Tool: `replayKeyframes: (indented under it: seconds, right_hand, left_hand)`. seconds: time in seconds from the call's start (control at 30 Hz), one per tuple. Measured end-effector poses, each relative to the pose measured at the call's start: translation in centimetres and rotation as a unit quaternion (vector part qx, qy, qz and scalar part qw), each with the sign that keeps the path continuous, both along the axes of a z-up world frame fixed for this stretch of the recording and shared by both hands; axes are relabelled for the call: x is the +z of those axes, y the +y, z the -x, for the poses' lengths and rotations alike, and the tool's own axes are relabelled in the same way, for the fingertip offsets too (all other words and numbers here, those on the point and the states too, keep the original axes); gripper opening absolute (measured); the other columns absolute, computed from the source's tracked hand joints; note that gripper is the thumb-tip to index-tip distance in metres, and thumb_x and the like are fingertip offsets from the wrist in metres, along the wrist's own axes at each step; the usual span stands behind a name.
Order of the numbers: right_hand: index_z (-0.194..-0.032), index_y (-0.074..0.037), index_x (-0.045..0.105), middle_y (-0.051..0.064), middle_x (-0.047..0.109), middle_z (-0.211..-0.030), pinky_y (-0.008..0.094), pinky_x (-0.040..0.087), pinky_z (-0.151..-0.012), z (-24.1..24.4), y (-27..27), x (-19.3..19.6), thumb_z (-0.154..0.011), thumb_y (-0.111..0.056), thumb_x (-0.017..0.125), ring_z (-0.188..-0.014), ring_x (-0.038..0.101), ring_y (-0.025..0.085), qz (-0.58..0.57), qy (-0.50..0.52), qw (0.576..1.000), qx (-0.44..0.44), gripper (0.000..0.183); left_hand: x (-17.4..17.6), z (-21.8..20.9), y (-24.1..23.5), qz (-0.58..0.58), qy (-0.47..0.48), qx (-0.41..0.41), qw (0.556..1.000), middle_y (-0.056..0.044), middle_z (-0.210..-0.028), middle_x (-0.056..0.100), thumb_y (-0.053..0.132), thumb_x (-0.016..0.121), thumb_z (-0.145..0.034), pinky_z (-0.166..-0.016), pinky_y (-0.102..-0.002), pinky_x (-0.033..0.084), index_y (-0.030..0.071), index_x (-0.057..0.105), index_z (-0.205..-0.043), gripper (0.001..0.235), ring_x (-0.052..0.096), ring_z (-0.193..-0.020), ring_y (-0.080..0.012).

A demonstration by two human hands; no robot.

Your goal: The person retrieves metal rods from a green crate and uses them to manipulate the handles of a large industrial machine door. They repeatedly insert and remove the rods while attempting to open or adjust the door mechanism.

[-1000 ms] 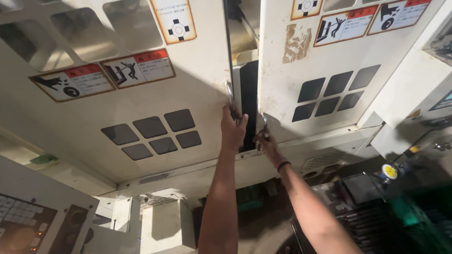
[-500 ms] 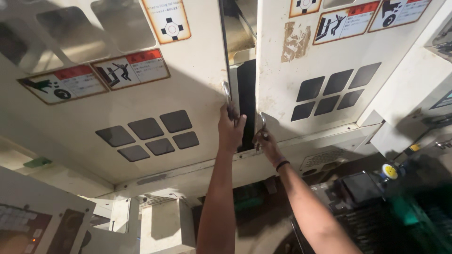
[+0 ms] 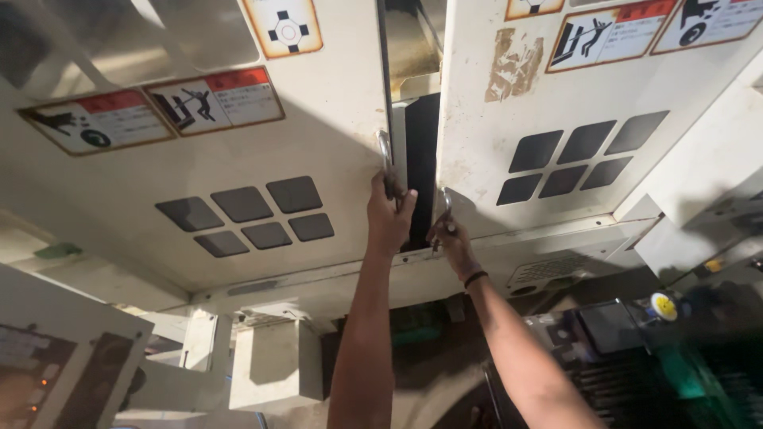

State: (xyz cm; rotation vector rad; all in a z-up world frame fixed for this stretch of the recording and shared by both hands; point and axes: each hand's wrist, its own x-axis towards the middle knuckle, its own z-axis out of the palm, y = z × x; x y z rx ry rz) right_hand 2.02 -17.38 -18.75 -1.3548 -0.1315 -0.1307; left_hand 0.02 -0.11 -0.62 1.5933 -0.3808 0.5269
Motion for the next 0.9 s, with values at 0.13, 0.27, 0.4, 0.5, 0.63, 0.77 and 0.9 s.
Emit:
replayKeyframes:
  seconds: [0.13, 0.27, 0.4, 0.5, 0.63, 0.77, 0.9]
  right_hand:
    - [-0.099, -0.005, 0.06, 0.009, 0.068, -0.084, 0.032, 0.052, -0.062, -0.5, -0.6, -0.7, -0.105, -0.016, 0.054, -0.073, 0.064, 0.017, -0.003, -0.02, 0.999, 0.029, 0.015]
    - [-0.099, -0.006, 0.06, 0.009, 0.068, -0.083, 0.032, 0.052, -0.062, -1.3, -0.9, -1.7, -0.106, -0.018, 0.054, -0.075, 0.064, 0.017, -0.005, -0.012, 0.999, 0.038, 0.016]
    - [-0.097, -0.003, 0.063, 0.009, 0.069, -0.088, 0.031, 0.053, -0.07, -1.5, -1.6, -3.3, -0.107, -0.018, 0.054, -0.081, 0.066, 0.017, -0.019, -0.019, 0.998, 0.064, 0.02]
    - [-0.098, -0.005, 0.061, 0.008, 0.07, -0.091, 0.032, 0.052, -0.072, -1.4, -1.5, -3.0, -0.103, -0.014, 0.056, -0.083, 0.066, 0.017, -0.1, -0.065, 0.986, 0.115, 0.012]
    - [-0.099, -0.007, 0.058, 0.007, 0.068, -0.084, 0.031, 0.05, -0.067, -0.7, -1.0, -1.7, -0.109, -0.016, 0.05, -0.077, 0.062, 0.015, -0.005, -0.029, 0.998, 0.049, 0.016]
    - [-0.099, -0.009, 0.058, 0.006, 0.068, -0.082, 0.03, 0.049, -0.065, -0.5, -0.1, -1.6, -0.106, -0.016, 0.051, -0.074, 0.063, 0.014, 0.005, -0.017, 1.0, 0.009, 0.012]
    - [-0.095, -0.007, 0.059, 0.007, 0.068, -0.081, 0.029, 0.049, -0.064, -0.8, 0.0, -2.0, -0.106, -0.014, 0.054, -0.073, 0.062, 0.014, 0.022, -0.01, 1.0, -0.003, 0.013]
  left_hand:
    - [0.4, 0.6, -0.4, -0.008, 0.041, 0.032, 0.999, -0.006, -0.092, 0.061, 0.007, 0.072, -0.09, -0.071, -0.028, 0.052, -0.003, 0.05, -0.134, 0.05, 0.059, -0.079, -0.0135]
    - [0.9, 0.6, -0.8, -0.025, 0.015, 0.064, 0.998, -0.008, -0.092, 0.06, 0.008, 0.074, -0.092, -0.074, -0.03, 0.053, -0.003, 0.049, -0.135, 0.051, 0.059, -0.08, -0.0164]
    - [-0.1, 0.9, -1.1, -0.02, -0.037, 0.086, 0.995, -0.01, -0.1, 0.062, 0.009, 0.073, -0.094, -0.081, -0.032, 0.054, -0.003, 0.047, -0.138, 0.053, 0.062, -0.089, -0.0194]
    - [0.1, 1.0, -1.4, -0.028, -0.055, 0.107, 0.992, -0.012, -0.103, 0.063, 0.01, 0.073, -0.094, -0.084, -0.033, 0.054, -0.004, 0.049, -0.137, 0.052, 0.063, -0.093, -0.0217]
    - [0.4, 0.8, -1.3, -0.019, 0.004, 0.09, 0.996, -0.016, -0.1, 0.063, 0.012, 0.074, -0.093, -0.081, -0.035, 0.055, -0.004, 0.05, -0.138, 0.054, 0.063, -0.09, -0.0254]
    - [0.4, 0.3, -0.3, -0.063, 0.0, 0.075, 0.995, -0.017, -0.103, 0.069, 0.014, 0.076, -0.093, -0.08, -0.036, 0.056, -0.004, 0.05, -0.135, 0.052, 0.069, -0.092, -0.026]
    - [0.7, -0.3, 0.1, -0.066, 0.022, 0.05, 0.996, -0.018, -0.101, 0.071, 0.017, 0.075, -0.093, -0.078, -0.037, 0.056, -0.004, 0.052, -0.131, 0.049, 0.071, -0.09, -0.0261]
